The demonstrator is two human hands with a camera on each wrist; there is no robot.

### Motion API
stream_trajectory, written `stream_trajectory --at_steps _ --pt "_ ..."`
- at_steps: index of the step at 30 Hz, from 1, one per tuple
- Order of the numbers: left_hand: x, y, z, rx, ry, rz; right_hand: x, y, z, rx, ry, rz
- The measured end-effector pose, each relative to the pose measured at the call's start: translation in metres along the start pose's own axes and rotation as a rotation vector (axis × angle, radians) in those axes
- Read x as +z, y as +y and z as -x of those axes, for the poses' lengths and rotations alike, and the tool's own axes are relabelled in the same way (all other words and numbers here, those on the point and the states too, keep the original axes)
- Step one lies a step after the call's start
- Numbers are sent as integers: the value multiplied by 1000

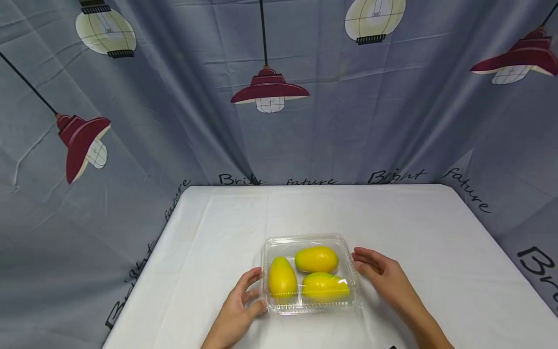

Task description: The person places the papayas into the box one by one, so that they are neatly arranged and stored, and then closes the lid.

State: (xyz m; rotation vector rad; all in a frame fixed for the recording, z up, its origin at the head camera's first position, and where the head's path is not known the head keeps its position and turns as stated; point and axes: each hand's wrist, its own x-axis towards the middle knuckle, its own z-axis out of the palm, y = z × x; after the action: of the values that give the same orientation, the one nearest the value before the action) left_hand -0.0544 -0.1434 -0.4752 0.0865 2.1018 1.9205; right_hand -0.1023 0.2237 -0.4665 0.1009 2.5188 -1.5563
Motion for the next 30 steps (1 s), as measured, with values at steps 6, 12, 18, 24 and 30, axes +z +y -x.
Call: stream_trajectory --at_steps 6,12,18,24,30 --pt "3 -8 -2 22 51 -26 -12 7 24 75 -163 15" --pt "4 -8 -7 58 98 -54 -10 20 29 92 -355 -120" --pt "4 -11 -9 -19 108 -86 3 35 31 70 -465 -230" --pt "5 -16 -11 -103 42 -165 7 37 31 65 -447 -264" --pt "8 -19 -11 -71 45 -176 6 36 31 57 -410 -251"
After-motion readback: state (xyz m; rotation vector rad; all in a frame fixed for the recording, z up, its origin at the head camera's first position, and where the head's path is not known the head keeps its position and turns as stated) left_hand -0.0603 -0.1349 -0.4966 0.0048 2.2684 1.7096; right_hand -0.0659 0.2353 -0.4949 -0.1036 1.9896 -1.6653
